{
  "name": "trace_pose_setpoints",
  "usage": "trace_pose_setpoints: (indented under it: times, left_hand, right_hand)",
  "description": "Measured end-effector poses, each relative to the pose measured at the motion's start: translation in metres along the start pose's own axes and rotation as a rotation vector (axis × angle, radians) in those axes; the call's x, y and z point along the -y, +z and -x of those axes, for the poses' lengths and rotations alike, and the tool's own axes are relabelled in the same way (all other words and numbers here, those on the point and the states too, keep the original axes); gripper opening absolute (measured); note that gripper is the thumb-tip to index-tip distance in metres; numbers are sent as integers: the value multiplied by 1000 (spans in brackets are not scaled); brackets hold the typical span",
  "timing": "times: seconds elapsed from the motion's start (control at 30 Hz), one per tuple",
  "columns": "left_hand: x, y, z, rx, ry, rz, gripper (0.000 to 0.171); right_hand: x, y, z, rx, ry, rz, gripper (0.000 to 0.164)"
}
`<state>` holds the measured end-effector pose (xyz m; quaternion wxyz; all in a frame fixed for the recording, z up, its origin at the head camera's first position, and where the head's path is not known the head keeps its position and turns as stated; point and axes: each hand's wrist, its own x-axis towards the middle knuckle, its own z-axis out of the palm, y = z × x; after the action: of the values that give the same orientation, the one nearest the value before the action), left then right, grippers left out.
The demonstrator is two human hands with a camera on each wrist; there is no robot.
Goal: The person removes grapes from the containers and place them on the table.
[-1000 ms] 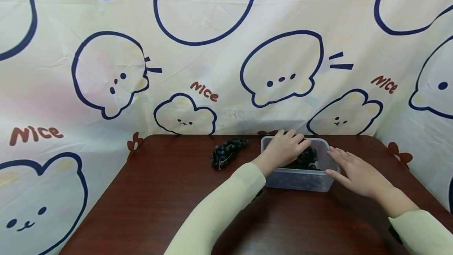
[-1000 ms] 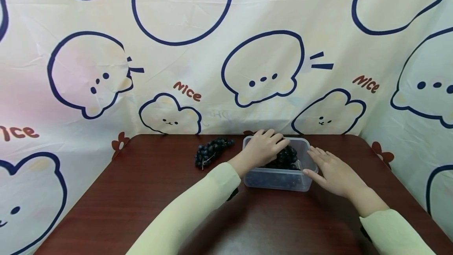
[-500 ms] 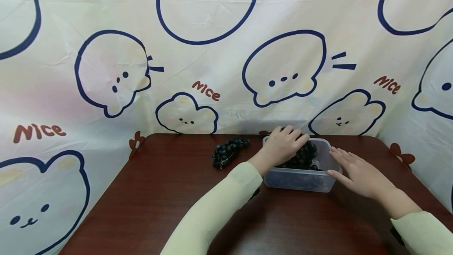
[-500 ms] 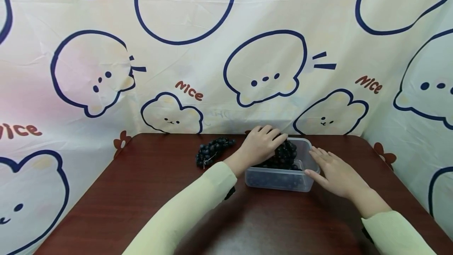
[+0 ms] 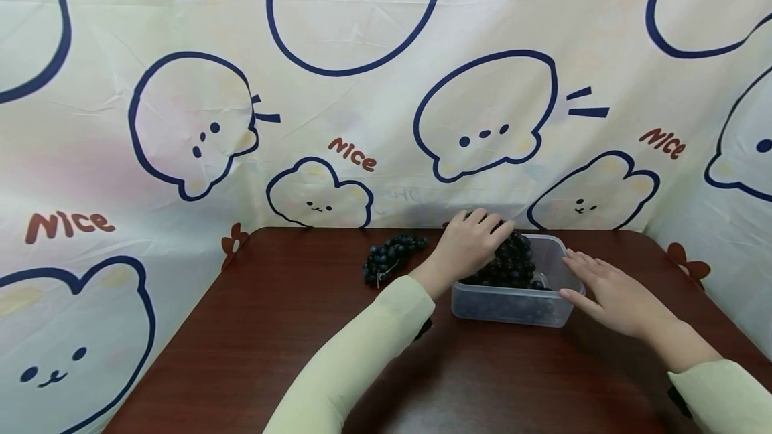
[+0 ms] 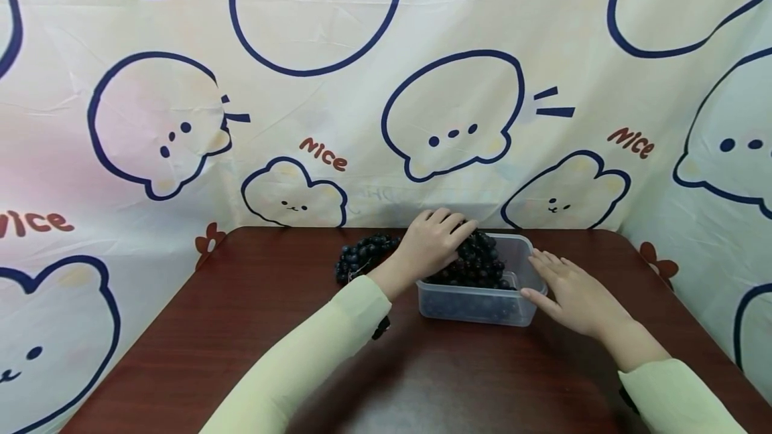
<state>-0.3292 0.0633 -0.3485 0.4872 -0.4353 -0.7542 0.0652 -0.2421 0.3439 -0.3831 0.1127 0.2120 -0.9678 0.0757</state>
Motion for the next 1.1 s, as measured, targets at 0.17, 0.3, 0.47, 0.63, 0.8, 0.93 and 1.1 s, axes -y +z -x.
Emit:
trace_pose_setpoints:
  times: [0.17, 0.3, 0.47, 0.63, 0.8, 0.93, 1.1]
  left_hand:
    - [8, -6, 2, 33, -28, 14, 36]
    - [14, -11, 5, 19, -60, 20, 36]
    - [22, -14, 9, -31, -84, 13, 33]
    - [28, -16, 14, -95, -121, -4, 27]
    - [37, -23, 23, -79, -166, 17, 31]
    - [45, -29, 32, -65, -192, 44, 35]
    - [55, -34, 45, -76, -224, 72, 39]
  right_hand:
    - [0, 1, -1, -13, -13, 5, 73]
    - [0, 1, -1, -13, -16, 3, 73]
    - [-1, 0, -1, -8, -7, 3, 73]
    - [0, -2, 1, -5, 2, 3, 74]
    - [-1, 1, 1, -6, 0, 3, 74]
    - [-1, 3, 1, -8, -4, 7, 74]
    - [-2, 3, 1, -10, -4, 3, 74]
